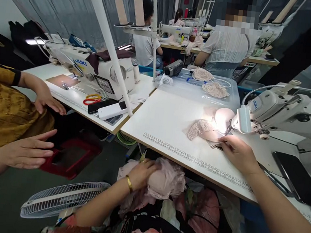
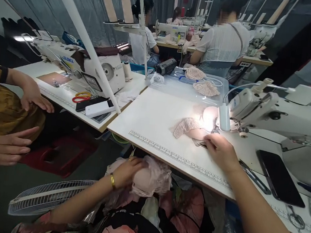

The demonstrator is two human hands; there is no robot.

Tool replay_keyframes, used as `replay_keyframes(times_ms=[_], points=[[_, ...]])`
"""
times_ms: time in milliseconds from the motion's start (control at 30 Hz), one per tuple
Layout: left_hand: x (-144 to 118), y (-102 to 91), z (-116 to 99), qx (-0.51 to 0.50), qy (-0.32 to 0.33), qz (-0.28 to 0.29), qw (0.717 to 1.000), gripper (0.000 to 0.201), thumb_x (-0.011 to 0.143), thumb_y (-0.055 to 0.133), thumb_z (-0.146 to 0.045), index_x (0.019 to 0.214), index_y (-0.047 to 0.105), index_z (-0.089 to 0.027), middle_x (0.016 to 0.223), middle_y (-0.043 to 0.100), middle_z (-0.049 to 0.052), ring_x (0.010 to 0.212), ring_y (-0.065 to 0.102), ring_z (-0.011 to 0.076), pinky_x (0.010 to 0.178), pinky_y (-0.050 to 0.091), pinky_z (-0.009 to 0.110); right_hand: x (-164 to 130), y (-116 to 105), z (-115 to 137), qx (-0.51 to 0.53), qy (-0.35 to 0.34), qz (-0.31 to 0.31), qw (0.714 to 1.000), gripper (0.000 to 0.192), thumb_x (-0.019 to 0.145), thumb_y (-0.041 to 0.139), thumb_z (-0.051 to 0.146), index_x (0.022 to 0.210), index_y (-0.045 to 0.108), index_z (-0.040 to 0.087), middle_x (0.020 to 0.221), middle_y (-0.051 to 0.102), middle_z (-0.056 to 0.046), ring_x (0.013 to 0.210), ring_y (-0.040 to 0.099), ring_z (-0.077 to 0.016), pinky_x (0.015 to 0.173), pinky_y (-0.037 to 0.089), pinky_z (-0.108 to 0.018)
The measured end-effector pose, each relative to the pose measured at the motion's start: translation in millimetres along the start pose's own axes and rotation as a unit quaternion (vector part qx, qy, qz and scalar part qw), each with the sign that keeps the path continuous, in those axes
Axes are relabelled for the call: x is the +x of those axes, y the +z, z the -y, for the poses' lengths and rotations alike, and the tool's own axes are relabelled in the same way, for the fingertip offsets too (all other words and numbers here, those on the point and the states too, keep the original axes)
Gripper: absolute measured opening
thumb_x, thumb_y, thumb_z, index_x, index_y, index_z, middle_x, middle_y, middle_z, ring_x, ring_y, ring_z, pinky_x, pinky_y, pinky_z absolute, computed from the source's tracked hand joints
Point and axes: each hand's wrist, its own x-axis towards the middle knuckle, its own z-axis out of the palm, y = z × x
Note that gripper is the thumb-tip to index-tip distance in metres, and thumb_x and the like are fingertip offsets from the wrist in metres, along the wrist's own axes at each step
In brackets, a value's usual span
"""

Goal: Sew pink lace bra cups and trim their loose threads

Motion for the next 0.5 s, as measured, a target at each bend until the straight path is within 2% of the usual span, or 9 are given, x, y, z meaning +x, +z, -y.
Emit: replay_keyframes(times_ms=[100,200,267,333,433,500], points=[[5,20.9,-5,0.03,0.012,0.012,0.999,0.067,0.075,0.062,-0.003,0.138,0.061,-0.026,0.132,0.065,0.014,0.127,0.052,0.0356,0.113,0.035,0.056,0,0,0,0.006,0.006,0.003,1.0,0.016,0.097,0.052,0.031,0.097,0.067,0.025,0.095,0.073,-0.008,0.086,0.07,-0.0272,0.076,0.054,-0.039],[1,13.9,7,0.005,0.005,-0.029,1.0,0.061,0.069,0.067,-0.006,0.128,0.067,-0.023,0.114,0.072,0.012,0.113,0.062,0.0336,0.109,0.04,0.055,0,0,-1,0.012,0.006,0.001,1.0,0.016,0.096,0.052,0.031,0.097,0.067,0.024,0.094,0.073,-0.009,0.087,0.07,-0.0275,0.076,0.054,-0.038],[-6,-1.9,23,-0.042,-0.004,-0.089,0.995,0.057,0.066,0.071,-0.012,0.122,0.068,-0.021,0.115,0.074,0.01,0.108,0.066,0.0307,0.103,0.048,0.047,1,0,-1,0.015,0.005,0.001,1.0,0.017,0.096,0.052,0.03,0.097,0.067,0.024,0.095,0.073,-0.009,0.088,0.07,-0.0276,0.077,0.053,-0.038],[-16,-23.3,42,-0.096,-0.024,-0.175,0.98,0.05,0.071,0.071,-0.025,0.121,0.065,-0.019,0.118,0.073,0.009,0.104,0.069,0.0278,0.095,0.055,0.042,1,-1,0,0.017,0.007,0.003,1.0,0.017,0.096,0.052,0.03,0.097,0.067,0.024,0.094,0.073,-0.009,0.088,0.07,-0.027,0.077,0.053,-0.037],[-40,-62.8,70,-0.156,-0.07,-0.329,0.929,0.051,0.079,0.071,-0.043,0.121,0.062,-0.016,0.112,0.074,0.009,0.095,0.07,0.0269,0.088,0.059,0.043,1,-3,2,0.016,0.025,0.015,0.999,0.018,0.097,0.052,0.032,0.096,0.067,0.023,0.095,0.073,-0.01,0.085,0.069,-0.0261,0.074,0.052,-0.036],[-60,-94.0,82,-0.179,-0.098,-0.422,0.883,0.049,0.084,0.072,-0.047,0.121,0.062,-0.016,0.111,0.072,0.009,0.094,0.07,0.0253,0.086,0.059,0.044,0,-3,3,0.015,0.043,0.023,0.999,0.019,0.096,0.053,0.035,0.096,0.067,0.022,0.095,0.074,-0.01,0.085,0.07,-0.0271,0.073,0.052,-0.037]])
